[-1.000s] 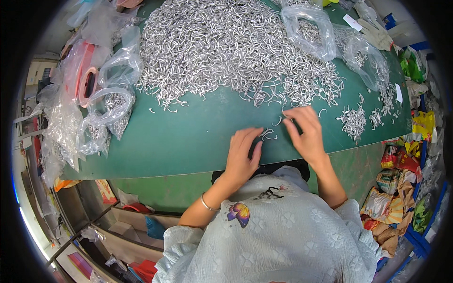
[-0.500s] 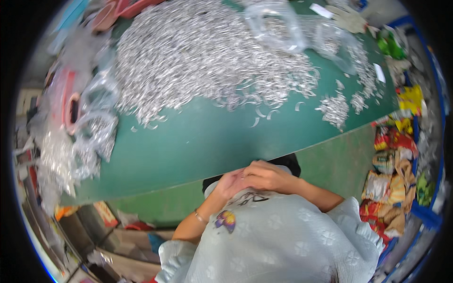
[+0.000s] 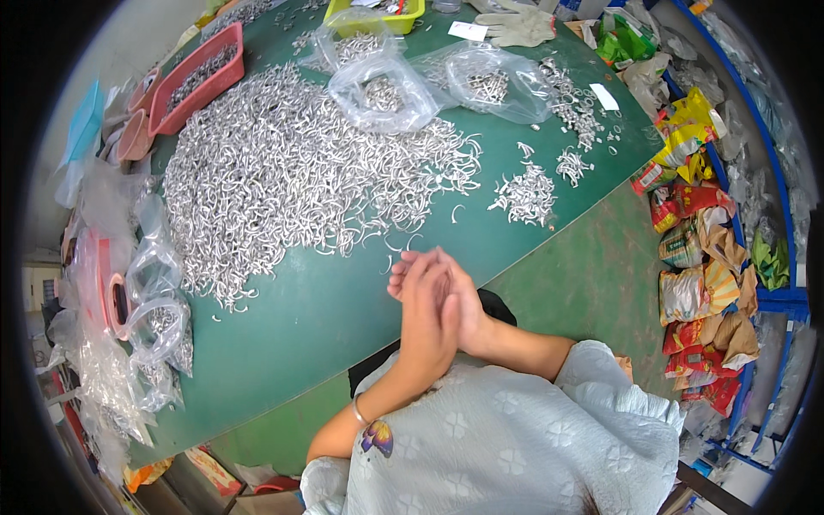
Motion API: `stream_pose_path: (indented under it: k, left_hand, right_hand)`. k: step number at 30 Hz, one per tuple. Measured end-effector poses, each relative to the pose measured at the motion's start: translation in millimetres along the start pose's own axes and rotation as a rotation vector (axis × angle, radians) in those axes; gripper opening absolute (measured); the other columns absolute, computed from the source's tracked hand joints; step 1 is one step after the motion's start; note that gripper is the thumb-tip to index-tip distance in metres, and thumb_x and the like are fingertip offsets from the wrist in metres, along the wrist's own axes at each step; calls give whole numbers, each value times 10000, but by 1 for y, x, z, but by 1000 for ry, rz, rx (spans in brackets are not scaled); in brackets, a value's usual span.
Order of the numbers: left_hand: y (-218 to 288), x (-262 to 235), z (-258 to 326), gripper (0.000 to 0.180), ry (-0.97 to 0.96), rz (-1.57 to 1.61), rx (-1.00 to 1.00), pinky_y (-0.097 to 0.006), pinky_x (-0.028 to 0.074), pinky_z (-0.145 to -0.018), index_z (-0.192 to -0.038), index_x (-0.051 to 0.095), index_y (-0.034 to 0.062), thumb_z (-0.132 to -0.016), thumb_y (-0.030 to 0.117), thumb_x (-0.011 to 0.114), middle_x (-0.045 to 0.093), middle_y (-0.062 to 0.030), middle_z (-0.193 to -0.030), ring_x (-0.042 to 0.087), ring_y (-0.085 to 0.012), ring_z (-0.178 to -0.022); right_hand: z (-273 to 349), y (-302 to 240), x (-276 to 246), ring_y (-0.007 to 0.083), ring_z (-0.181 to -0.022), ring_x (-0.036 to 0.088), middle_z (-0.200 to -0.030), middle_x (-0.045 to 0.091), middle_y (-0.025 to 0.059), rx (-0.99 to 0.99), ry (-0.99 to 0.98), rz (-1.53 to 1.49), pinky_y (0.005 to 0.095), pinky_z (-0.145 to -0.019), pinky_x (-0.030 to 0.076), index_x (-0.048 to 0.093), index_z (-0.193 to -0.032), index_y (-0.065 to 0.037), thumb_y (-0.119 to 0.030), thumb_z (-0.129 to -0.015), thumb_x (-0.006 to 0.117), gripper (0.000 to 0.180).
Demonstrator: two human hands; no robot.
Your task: The person sorts through a pile of metal rings on a green workbench by hand and places them into a clear plastic bag.
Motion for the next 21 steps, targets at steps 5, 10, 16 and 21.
stream_pose_path:
  k: [5,10,16,21]
  left_hand:
    - [10,12,-26,389,34,201,368,-430,359,-1057,-1270,447,-47,-881,-28,444,433,-280,-1396,451,-386,-1295]
    - [-2,-9,-22,282,70,119,280,-398,470,-909,-1026,615,-35,-789,-143,507,607,-187,-1086,597,-341,-1037]
    - [-17,7,-15,262,-103,111,227,-395,466,-875,-998,631,-7,-785,-136,553,604,-159,-1032,588,-340,-995]
    - [-25,10,-10,228,-123,84,160,-403,457,-879,-993,632,-2,-800,-106,572,604,-147,-1022,573,-341,-1013]
  right_hand:
    - [-27,-32,-46,224,-888,611,-952,627,90,156,-42,-291,347,-793,527,582,-967,-42,-230,-979,500,206]
    - [-18,-169,-55,94,-651,552,-798,604,-4,-538,96,480,245,-542,436,598,-900,-62,-206,-986,513,188]
    - [-33,-287,-117,269,-687,570,-785,570,96,-1260,837,2311,389,-585,457,630,-851,-30,-197,-909,604,179]
    - [-34,-279,-92,313,-874,555,-857,595,109,-1334,652,2376,409,-759,446,653,-834,-50,-152,-815,680,107]
Point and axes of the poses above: each hand's wrist, its own z-axis away from the middle knuckle, its own x-axis out of the palm, y = z × x, the point moved 2 cm from there along -z, towards the middle knuckle
